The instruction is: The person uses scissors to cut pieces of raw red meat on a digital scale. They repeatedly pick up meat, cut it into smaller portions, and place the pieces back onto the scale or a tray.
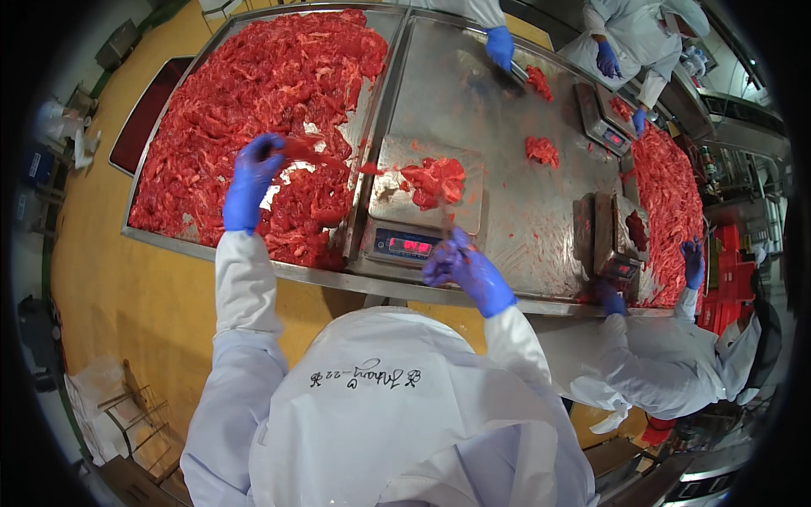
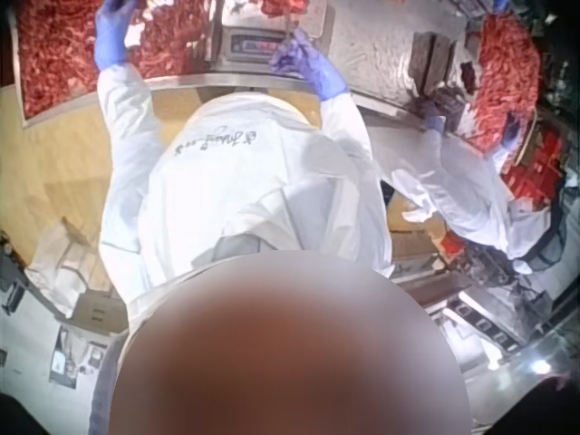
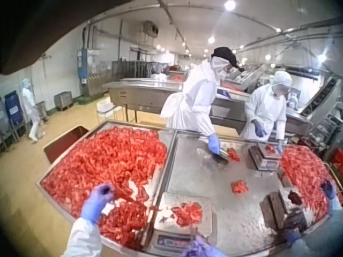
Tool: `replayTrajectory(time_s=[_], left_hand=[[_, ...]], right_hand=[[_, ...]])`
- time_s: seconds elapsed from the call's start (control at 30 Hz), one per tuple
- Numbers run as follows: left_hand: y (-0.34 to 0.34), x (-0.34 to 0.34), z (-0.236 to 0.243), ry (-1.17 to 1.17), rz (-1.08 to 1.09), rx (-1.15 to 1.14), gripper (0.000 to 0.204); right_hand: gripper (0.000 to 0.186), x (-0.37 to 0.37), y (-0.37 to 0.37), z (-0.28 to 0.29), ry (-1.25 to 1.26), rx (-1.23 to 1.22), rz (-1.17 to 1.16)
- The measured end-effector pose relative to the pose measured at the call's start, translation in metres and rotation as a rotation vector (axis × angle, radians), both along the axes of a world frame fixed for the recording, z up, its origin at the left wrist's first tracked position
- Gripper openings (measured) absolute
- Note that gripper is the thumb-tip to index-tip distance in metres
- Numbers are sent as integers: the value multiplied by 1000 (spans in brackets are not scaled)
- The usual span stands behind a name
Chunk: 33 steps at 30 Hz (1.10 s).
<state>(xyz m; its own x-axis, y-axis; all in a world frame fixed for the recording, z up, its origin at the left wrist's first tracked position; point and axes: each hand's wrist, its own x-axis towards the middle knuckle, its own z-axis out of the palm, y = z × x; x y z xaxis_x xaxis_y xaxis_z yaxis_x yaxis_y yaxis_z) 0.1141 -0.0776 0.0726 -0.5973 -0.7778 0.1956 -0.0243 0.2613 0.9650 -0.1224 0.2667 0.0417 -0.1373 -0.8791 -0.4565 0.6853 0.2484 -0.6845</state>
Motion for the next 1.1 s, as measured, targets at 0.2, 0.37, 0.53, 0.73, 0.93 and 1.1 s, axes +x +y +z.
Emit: replayTrajectory(time_s=[0.2,0.37,0.53,0.73,0.93,1.1], left_hand=[[-25,82,-116,-823,219,-235,56],[1,14,-89,-757,123,-384,56],[88,-116,-37,-455,-151,-492,50],[100,-111,-66,-471,-284,-459,15],[99,-93,-74,-352,-288,-97,8],[98,-97,-68,-376,-278,-149,7]], right_hand=[[56,-47,78,-20,80,-50,-213],[54,-65,69,-26,92,137,-465],[56,-30,-39,23,431,46,-237],[59,3,-24,10,500,112,174],[66,3,-6,14,263,204,292],[57,2,-47,-9,627,248,256]])
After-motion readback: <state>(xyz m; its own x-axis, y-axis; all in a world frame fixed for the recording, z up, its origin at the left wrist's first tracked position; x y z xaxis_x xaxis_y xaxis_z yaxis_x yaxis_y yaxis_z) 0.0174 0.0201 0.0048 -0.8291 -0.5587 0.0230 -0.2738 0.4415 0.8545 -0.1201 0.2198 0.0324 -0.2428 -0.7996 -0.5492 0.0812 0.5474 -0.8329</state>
